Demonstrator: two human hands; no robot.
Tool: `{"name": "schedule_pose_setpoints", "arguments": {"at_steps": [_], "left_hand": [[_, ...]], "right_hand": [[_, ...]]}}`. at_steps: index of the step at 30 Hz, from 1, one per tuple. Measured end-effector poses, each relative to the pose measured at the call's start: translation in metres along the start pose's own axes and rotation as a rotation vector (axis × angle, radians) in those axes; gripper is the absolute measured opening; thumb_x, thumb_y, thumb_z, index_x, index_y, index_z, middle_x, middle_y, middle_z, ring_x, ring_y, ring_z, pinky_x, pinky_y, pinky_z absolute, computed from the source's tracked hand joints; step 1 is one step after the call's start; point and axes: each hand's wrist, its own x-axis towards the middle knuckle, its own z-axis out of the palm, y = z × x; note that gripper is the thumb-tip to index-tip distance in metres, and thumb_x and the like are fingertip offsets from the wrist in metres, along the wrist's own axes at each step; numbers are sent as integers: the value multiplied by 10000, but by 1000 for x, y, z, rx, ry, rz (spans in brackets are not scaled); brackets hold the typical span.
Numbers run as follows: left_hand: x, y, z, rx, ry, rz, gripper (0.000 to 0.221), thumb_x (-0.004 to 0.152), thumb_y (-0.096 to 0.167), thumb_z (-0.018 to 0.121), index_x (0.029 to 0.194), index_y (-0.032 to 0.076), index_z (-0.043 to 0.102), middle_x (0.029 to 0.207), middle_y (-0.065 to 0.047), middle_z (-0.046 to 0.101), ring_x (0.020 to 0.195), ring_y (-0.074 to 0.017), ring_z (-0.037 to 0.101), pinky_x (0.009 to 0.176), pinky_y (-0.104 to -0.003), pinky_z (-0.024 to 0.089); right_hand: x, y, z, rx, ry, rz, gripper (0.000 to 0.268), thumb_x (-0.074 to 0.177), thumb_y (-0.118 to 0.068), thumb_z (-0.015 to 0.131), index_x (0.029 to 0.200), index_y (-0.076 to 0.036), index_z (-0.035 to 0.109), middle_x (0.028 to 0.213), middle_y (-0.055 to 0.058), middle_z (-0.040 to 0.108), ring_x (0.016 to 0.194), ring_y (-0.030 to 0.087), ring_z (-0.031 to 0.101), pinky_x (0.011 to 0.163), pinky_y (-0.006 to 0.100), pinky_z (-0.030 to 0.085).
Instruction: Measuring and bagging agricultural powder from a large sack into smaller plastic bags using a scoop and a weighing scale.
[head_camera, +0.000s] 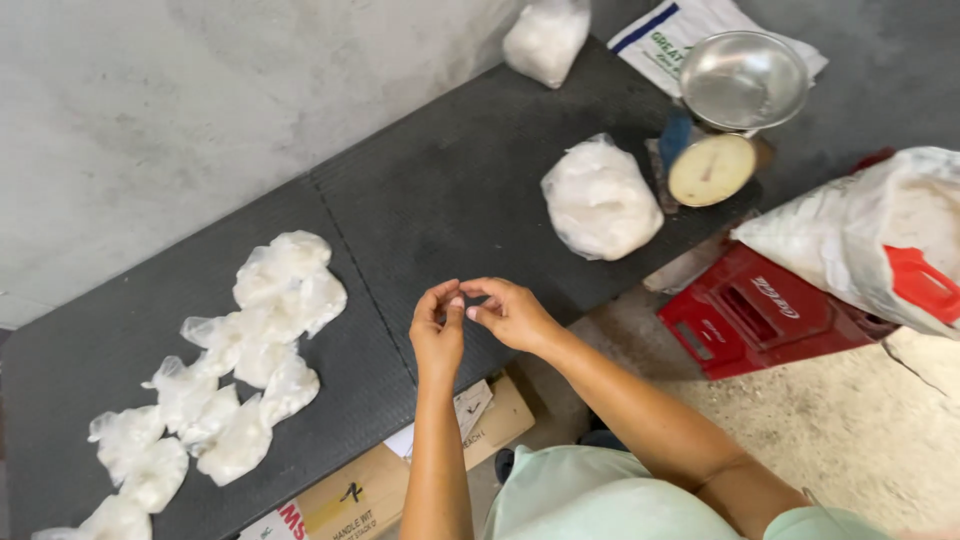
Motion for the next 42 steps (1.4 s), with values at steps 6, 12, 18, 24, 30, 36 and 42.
{"name": "schedule_pose_setpoints", "arguments": {"at_steps": [6,12,18,24,30,36,42], "left_hand": [[-4,1,64,7,-83,56,236,956,49,666,1187,25,706,1084,-70,739,956,-122,685,853,-273,562],[-15,25,137,66,-143,-21,253,945,47,662,1194,49,709,1056,-51,742,924,-110,672,767,-269,542],[-14,11,200,29,-295,10,229,980,32,654,1204,30,701,1062,-69,741,972,-113,681,869,-263,552],[-18,15,258,-65,-447,-16,266,987,-8,606,1248,17,655,1125,-83,721,1035,-133,686,917,-266,553],[-3,7,299,-61,-521,18,275,990,-16,614,1259,12,658,1114,-99,731,1028,-142,683,917,-270,548],[10,-1,336,-12,-521,43,310,961,-11,639,1265,44,665,1073,-81,737,974,-133,687,857,-269,559],[50,-1,355,2,-561,-33,335,942,-5,641,1266,75,660,1053,-69,728,910,-126,686,753,-268,580]], "right_hand": [[-23,9,-65,-22,78,-3,423,895,-108,749,1306,-63,660,1177,90,751,881,133,721,802,297,594],[-35,41,-133,78,115,-3,445,887,-104,737,1319,-63,639,1221,72,738,925,114,717,824,289,593],[-58,55,-191,58,207,5,429,908,-98,731,1326,-64,643,1213,86,752,898,151,719,809,306,601],[-79,60,-242,54,282,8,406,932,-78,716,1331,-58,641,1217,115,713,1023,177,718,851,309,593],[-80,85,-272,86,372,-41,418,920,-60,710,1332,-53,638,1248,115,712,1098,181,712,853,309,596],[-64,108,-299,-7,426,44,443,912,-82,744,1341,-83,632,1230,101,718,1026,166,712,844,303,594],[-25,113,-316,1,420,53,460,900,-66,724,1350,-97,634,1197,103,750,1028,168,712,861,314,577]]}}
